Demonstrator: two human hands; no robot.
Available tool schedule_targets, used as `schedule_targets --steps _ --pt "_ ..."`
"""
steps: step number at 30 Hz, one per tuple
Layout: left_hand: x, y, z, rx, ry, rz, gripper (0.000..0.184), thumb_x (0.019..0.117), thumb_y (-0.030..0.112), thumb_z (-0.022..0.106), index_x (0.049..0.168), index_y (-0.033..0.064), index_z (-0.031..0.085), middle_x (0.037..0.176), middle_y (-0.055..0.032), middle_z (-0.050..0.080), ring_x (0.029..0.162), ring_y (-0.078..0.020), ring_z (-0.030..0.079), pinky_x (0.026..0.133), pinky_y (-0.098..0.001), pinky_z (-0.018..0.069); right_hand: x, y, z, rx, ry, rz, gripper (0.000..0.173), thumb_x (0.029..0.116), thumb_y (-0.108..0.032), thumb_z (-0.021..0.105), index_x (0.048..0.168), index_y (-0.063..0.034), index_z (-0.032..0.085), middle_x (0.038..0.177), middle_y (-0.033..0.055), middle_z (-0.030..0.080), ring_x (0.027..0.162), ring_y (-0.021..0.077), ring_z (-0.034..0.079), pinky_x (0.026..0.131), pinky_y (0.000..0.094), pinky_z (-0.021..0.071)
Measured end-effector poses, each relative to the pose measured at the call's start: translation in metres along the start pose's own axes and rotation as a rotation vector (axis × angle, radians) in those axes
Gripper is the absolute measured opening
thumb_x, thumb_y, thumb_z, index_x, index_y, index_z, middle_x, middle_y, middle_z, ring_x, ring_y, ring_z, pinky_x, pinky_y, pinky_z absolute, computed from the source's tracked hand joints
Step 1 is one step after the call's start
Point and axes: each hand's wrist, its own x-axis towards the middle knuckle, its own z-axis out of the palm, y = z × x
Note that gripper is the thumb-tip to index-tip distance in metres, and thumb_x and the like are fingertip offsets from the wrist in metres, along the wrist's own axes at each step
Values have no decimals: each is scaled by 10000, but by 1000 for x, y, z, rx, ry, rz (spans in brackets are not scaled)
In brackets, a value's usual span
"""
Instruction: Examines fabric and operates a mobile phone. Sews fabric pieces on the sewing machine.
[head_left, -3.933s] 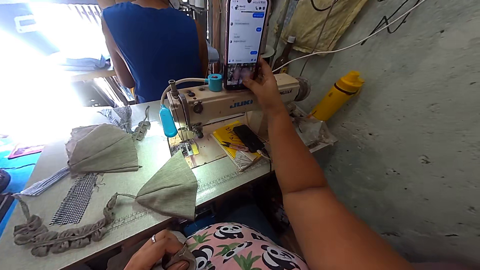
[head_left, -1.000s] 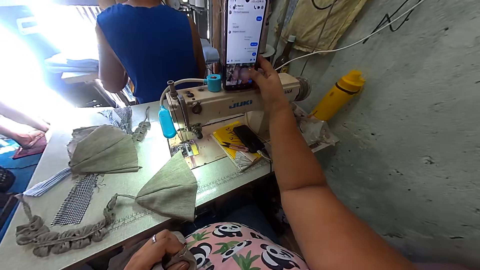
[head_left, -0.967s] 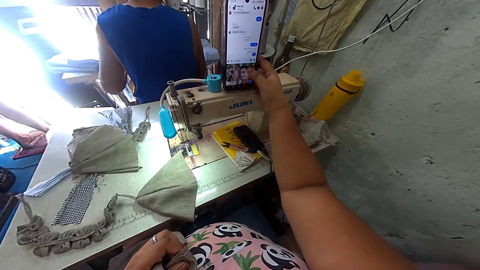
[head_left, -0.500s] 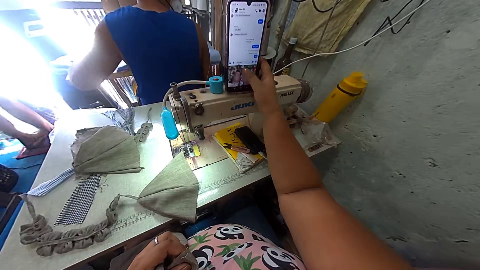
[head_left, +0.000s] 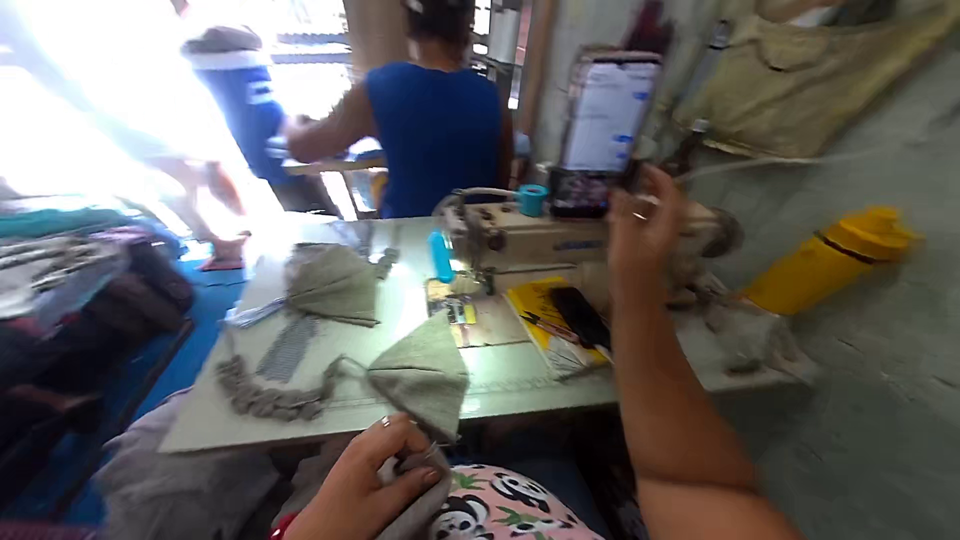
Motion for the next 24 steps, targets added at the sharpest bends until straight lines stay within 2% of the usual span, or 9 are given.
schedule_targets --steps 2,3,5,7,10,15,20,22,24 --pt "8 3 -5 36 90 20 151 968 287 703 987 142 667 896 54 631 859 14 593 779 -158 513 -54 -37 8 176 -96 -48 403 1044 -310 574 1371 -78 544 1213 0 634 1060 84 630 910 311 546" --pt "12 6 -7 41 127 24 142 965 270 706 984 135 666 895 53 628 852 13 590 772 -159 513 -82 -58 15 307 -254 -25 364 1044 -359 565 1317 -119 579 1082 -80 670 965 23 653 858 267 569" --pt "19 13 -9 63 198 26 129 956 244 715 976 124 672 890 51 625 852 7 586 779 -171 510 -133 -99 30 514 -685 -3 568 1012 -493 552 1373 -55 573 999 -37 718 879 33 682 787 250 588" --pt "25 19 -8 98 245 24 121 952 233 714 958 121 667 887 51 616 853 -2 564 787 -183 480 -166 -128 44 545 -916 -42 744 970 -538 611 1483 -16 477 1083 80 722 906 81 696 779 281 597" --pt "30 24 -6 123 287 37 112 935 222 730 943 125 675 908 57 609 893 8 550 801 -166 453 -186 -142 54 575 -892 -18 676 950 -308 707 1479 26 452 1269 136 673 1030 69 684 868 260 590" --pt "27 38 -15 114 142 -59 161 930 234 727 976 89 674 923 50 635 769 49 560 687 -117 473 -177 -143 43 516 -941 27 451 933 -34 593 1373 46 535 980 93 708 838 88 685 767 253 586" --pt "38 61 -25 157 -104 -127 285 943 289 728 1072 46 655 872 35 654 763 34 589 712 -151 500 -158 -140 26 392 -715 -216 215 1007 -68 522 1107 6 697 1020 62 729 940 56 683 859 244 574" --pt "43 65 -26 107 -140 -66 211 979 260 680 1024 54 689 844 62 661 763 65 594 713 -133 506 -150 -140 14 454 -607 -233 190 1025 -107 528 1104 -61 694 1039 -1 718 986 25 664 892 236 564" --pt "48 67 -27 23 -112 11 160 988 227 665 968 72 695 840 87 654 782 73 596 725 -127 510 -136 -142 -1 539 -535 -208 187 1045 -179 531 1149 -208 684 1083 -107 700 1025 -2 652 912 226 559"
